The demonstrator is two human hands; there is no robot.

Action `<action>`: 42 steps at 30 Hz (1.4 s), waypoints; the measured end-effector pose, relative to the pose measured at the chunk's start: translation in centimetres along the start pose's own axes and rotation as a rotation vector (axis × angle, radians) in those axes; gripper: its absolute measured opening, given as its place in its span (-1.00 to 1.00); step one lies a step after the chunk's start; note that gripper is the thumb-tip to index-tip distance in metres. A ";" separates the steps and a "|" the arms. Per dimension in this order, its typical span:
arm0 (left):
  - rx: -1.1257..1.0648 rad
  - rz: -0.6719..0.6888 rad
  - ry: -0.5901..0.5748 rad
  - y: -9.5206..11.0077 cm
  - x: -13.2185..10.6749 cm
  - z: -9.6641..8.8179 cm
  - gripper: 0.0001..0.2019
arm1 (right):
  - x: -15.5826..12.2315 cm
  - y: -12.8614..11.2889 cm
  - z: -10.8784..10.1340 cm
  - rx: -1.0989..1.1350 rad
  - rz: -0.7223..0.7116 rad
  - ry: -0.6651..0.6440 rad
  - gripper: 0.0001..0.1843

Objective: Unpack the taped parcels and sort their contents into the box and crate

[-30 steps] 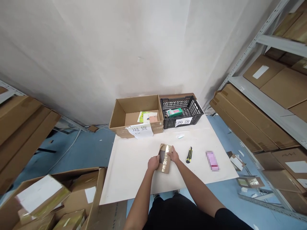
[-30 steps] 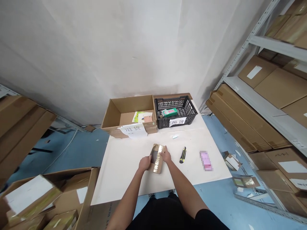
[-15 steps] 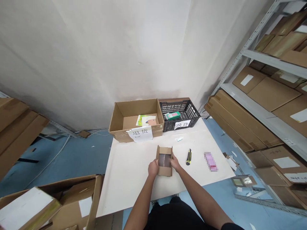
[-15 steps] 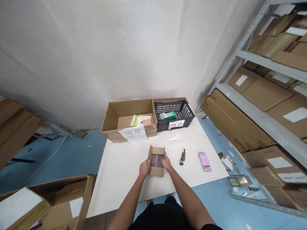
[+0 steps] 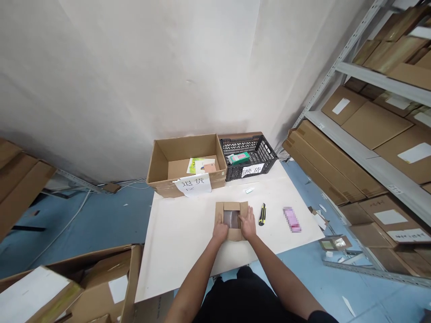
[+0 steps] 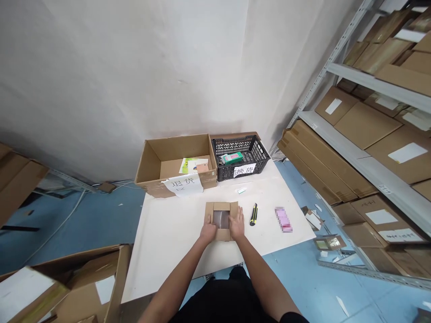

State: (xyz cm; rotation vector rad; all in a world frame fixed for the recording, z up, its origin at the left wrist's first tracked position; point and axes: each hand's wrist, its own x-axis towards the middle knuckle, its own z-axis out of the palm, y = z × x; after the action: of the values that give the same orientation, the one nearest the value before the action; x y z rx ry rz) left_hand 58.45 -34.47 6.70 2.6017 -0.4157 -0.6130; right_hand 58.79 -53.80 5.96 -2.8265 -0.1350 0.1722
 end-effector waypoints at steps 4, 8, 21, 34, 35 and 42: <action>-0.111 0.034 -0.054 -0.3 -1.2 -0.4 -0.76 | 2.1 -0.6 -2.7 -0.162 -0.047 -0.067 -0.47; -0.302 0.037 -0.105 -0.7 -2.8 -1.0 -0.58 | 4.8 -1.0 -4.7 -0.207 -0.141 -0.157 -0.28; 0.002 -0.111 0.057 4.3 -2.6 4.0 -0.73 | 11.3 -2.9 -3.1 -0.232 0.111 -0.344 -0.23; 0.105 -0.089 0.420 3.4 -5.0 6.9 -0.56 | 4.0 -3.6 0.5 0.153 -0.494 -0.341 -0.18; 0.105 -0.094 0.439 2.9 -5.5 6.9 -0.55 | 3.9 -4.0 1.0 0.138 -0.477 -0.418 -0.12; 0.120 -0.148 0.434 0.2 -9.6 5.8 -0.62 | 5.9 -9.1 3.7 0.013 -0.364 -0.593 -0.02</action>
State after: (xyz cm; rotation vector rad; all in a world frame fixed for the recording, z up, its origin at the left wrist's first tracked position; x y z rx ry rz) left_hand 47.39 -32.98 5.42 2.7952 -0.1240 -0.0566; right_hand 63.44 -43.42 4.68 -2.5885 -0.7601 0.9081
